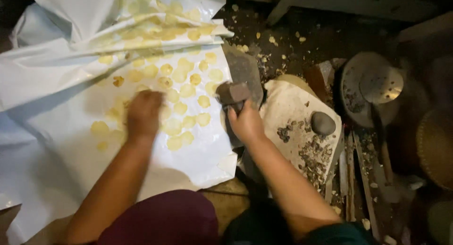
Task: Flattening nuts with a mallet and grinding them on a stone slab
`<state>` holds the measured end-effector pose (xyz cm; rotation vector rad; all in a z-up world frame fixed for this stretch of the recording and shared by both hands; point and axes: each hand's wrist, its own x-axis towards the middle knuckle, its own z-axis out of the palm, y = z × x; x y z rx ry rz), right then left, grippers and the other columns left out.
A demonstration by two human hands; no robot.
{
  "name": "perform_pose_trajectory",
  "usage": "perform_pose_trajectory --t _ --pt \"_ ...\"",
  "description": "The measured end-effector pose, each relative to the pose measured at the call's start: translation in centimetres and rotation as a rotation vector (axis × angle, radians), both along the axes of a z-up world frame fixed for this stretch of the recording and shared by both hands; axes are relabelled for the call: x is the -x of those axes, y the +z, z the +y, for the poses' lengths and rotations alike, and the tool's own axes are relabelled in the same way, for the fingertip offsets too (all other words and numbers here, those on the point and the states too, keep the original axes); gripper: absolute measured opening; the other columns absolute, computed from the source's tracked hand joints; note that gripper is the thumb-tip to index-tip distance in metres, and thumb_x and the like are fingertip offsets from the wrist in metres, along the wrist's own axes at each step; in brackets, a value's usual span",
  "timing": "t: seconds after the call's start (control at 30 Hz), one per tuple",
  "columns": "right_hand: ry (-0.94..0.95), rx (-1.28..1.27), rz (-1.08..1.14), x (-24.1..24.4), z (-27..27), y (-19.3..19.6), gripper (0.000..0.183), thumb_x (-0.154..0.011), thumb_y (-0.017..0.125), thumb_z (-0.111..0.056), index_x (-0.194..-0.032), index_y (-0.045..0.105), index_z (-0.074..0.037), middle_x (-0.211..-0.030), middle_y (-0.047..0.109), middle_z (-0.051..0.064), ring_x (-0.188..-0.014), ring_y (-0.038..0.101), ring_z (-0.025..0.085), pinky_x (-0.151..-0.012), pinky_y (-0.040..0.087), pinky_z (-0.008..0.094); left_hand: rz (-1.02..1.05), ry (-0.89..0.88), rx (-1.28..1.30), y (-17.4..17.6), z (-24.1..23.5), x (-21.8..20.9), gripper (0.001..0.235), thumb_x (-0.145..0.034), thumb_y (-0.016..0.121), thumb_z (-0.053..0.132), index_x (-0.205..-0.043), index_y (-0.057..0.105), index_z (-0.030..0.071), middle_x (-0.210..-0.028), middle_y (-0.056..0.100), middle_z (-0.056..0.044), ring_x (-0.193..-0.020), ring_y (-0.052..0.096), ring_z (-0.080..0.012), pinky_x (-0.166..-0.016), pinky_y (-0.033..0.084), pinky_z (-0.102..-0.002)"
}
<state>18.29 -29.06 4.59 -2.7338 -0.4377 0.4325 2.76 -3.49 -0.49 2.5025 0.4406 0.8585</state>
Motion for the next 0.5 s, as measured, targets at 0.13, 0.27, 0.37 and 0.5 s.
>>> perform_pose_trajectory --t 0.13,0.27,0.37,0.5 --pt "-0.025 -0.232 0.107 -1.1 0.5 4.0 0.043 -0.092 0.07 -0.039 -0.104 0.061 0.001 -0.088 0.071 0.028 -0.092 0.072 0.047 -0.073 0.055 0.054 0.038 -0.227 0.54 1.7 -6.4 -4.8 0.02 -0.102 0.057 0.011 -0.118 0.069 0.011 -0.095 0.065 -0.013 -0.093 0.065 -0.0345 -0.088 0.049 -0.045" --pt "-0.041 -0.458 -0.164 1.3 -0.2 12.2 0.036 -0.088 0.079 -0.03 -0.097 0.063 0.001 -0.081 0.07 0.029 -0.084 0.071 0.05 -0.06 0.051 0.055 0.029 -0.273 0.194 0.9 -9.4 -7.4 0.052 -0.083 0.077 0.003 -0.131 0.06 0.01 -0.094 0.069 -0.009 -0.091 0.067 -0.0336 -0.082 0.052 -0.049" --pt "0.198 -0.712 -0.393 1.0 -3.3 13.4 0.025 -0.087 0.065 -0.005 -0.107 0.066 0.011 -0.095 0.074 0.019 -0.072 0.071 0.026 -0.059 0.057 0.031 0.036 -0.254 0.184 0.5 -9.5 -8.3 0.059 -0.085 0.08 0.009 -0.137 0.053 0.011 -0.091 0.069 -0.005 -0.089 0.066 -0.03 -0.078 0.05 -0.047" --pt "-0.293 -0.401 -0.027 3.6 -1.2 4.1 0.053 -0.088 0.066 -0.04 -0.098 0.069 0.012 -0.079 0.07 0.035 -0.078 0.071 0.051 -0.065 0.052 0.058 0.131 -0.235 0.25 1.8 -8.7 -7.4 0.062 -0.085 0.081 0.012 -0.139 0.051 0.009 -0.093 0.073 -0.006 -0.091 0.067 -0.0309 -0.08 0.05 -0.048"
